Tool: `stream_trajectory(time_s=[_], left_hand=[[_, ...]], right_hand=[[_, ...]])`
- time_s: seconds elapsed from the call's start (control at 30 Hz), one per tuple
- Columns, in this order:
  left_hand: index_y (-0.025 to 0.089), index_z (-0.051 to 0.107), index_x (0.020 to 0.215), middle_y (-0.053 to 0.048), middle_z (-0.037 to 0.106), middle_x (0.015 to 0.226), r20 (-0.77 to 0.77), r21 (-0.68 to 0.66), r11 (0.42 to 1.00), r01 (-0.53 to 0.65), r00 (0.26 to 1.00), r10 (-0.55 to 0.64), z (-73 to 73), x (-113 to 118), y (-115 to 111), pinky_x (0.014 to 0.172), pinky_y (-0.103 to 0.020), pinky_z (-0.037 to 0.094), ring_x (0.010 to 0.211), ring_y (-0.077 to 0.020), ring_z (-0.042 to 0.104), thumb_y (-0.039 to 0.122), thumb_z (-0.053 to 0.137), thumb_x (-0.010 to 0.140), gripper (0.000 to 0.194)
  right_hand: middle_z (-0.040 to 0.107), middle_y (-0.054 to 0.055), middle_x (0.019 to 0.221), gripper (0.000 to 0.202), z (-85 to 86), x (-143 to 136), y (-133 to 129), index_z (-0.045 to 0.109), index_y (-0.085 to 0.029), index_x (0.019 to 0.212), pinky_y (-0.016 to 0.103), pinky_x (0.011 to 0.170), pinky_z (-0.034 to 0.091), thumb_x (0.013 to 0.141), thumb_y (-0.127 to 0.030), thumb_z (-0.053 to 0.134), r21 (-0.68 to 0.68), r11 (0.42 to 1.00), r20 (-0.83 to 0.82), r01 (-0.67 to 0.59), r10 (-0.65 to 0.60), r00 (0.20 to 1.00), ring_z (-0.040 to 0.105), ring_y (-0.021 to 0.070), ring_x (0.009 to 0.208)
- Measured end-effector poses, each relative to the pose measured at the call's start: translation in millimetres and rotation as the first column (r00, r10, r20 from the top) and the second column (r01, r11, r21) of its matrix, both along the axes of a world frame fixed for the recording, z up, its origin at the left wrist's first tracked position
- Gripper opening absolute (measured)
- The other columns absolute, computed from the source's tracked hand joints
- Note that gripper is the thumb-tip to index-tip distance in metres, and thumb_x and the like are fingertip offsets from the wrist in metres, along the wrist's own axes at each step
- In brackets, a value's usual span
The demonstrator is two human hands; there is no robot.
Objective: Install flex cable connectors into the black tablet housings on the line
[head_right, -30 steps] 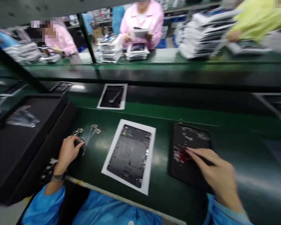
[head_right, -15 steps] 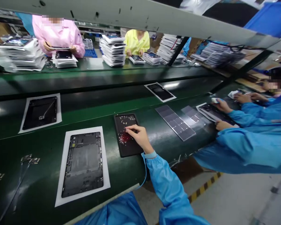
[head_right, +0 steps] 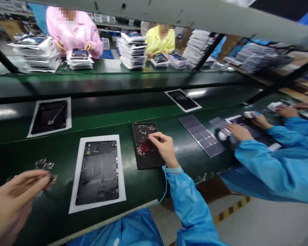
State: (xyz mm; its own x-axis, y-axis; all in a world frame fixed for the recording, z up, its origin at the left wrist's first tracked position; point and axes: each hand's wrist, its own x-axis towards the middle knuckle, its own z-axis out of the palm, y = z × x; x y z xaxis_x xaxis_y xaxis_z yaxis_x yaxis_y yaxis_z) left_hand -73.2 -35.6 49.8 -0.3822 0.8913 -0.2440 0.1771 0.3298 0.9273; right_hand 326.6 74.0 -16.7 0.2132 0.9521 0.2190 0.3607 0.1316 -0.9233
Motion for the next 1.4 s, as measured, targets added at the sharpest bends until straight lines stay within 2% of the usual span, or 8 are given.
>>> stream_trajectory(time_s=[0.1,0.2,0.3,0.43,0.57,0.7,1.17,1.4], left_hand=[[0.016,0.071,0.072,-0.003,0.071,0.069,0.242,0.002,0.99,0.143,0.96,-0.139,-6.0,26,26,0.058,-0.025,0.054,0.062,-0.0163,0.065,0.036,0.086,0.054,0.031],[0.013,0.07,0.073,-0.004,0.069,0.064,0.358,0.01,0.977,0.212,0.912,-0.202,-22.5,44,47,0.051,-0.023,0.049,0.058,-0.0152,0.064,0.03,0.084,0.057,0.027],[0.012,0.072,0.076,-0.004,0.068,0.06,0.373,0.018,0.973,0.232,0.901,-0.222,-39.3,53,59,0.05,-0.023,0.047,0.056,-0.0148,0.064,0.027,0.082,0.059,0.025],[0.012,0.072,0.079,-0.001,0.065,0.053,0.378,0.002,0.968,0.252,0.896,-0.234,-53.1,59,66,0.051,-0.024,0.048,0.053,-0.0153,0.064,0.026,0.085,0.056,0.03],[0.012,0.07,0.072,-0.002,0.065,0.051,0.386,-0.05,0.961,0.271,0.893,-0.231,-58.8,59,67,0.051,-0.024,0.048,0.049,-0.0149,0.063,0.029,0.088,0.052,0.032],[0.012,0.07,0.072,-0.003,0.066,0.052,0.374,-0.055,0.942,0.33,0.882,-0.287,-58.9,58,67,0.053,-0.024,0.049,0.049,-0.0149,0.063,0.029,0.087,0.055,0.03],[0.013,0.068,0.075,-0.003,0.067,0.053,0.257,-0.024,0.905,0.425,0.877,-0.405,-62.2,60,63,0.05,-0.022,0.045,0.049,-0.0139,0.061,0.023,0.075,0.067,0.014],[0.012,0.068,0.074,-0.002,0.065,0.051,0.316,-0.07,0.888,0.454,0.855,-0.412,-58.4,56,64,0.048,-0.021,0.046,0.047,-0.014,0.062,0.023,0.077,0.065,0.017]], right_hand=[[0.073,0.003,0.076,0.016,12.7,-14,-6,0.075,-0.022,0.078,0.035,0.073,0.052,0.074,-0.037,0.077,0.01,1.0,-0.079,-0.012,0.013,0.997,0.067,0.0214,0.075],[0.073,0.004,0.071,0.017,23.0,-48,-13,0.075,-0.021,0.075,0.033,0.066,0.052,0.074,-0.037,0.077,-0.073,0.968,-0.123,-0.241,0.231,0.965,0.067,0.021,0.069],[0.071,0.005,0.065,0.022,23.3,-96,-23,0.074,-0.019,0.072,0.031,0.062,0.051,0.076,-0.04,0.075,-0.208,0.806,-0.184,-0.553,0.523,0.832,0.065,0.0196,0.063],[0.068,0.002,0.058,0.025,6.4,-144,-29,0.072,-0.016,0.072,0.027,0.055,0.048,0.077,-0.041,0.073,-0.294,0.652,-0.291,-0.699,0.636,0.715,0.06,0.0147,0.054],[0.068,0.001,0.058,0.026,-7.9,-155,-30,0.071,-0.016,0.073,0.026,0.057,0.048,0.076,-0.042,0.073,-0.341,0.597,-0.371,-0.726,0.625,0.687,0.06,0.0139,0.055],[0.067,0.001,0.06,0.026,-8.1,-152,-30,0.07,-0.016,0.073,0.026,0.059,0.047,0.078,-0.041,0.071,-0.36,0.569,-0.4,-0.739,0.622,0.673,0.06,0.0137,0.057],[0.068,0.002,0.059,0.022,-7.1,-151,-31,0.068,-0.016,0.068,0.025,0.058,0.044,0.079,-0.034,0.068,-0.437,0.539,-0.354,-0.72,0.632,0.689,0.059,0.0132,0.057],[0.071,0.003,0.065,0.022,-7.5,-149,-32,0.072,-0.014,0.074,0.026,0.062,0.047,0.079,-0.035,0.07,-0.469,0.513,-0.368,-0.719,0.627,0.687,0.062,0.014,0.061]])
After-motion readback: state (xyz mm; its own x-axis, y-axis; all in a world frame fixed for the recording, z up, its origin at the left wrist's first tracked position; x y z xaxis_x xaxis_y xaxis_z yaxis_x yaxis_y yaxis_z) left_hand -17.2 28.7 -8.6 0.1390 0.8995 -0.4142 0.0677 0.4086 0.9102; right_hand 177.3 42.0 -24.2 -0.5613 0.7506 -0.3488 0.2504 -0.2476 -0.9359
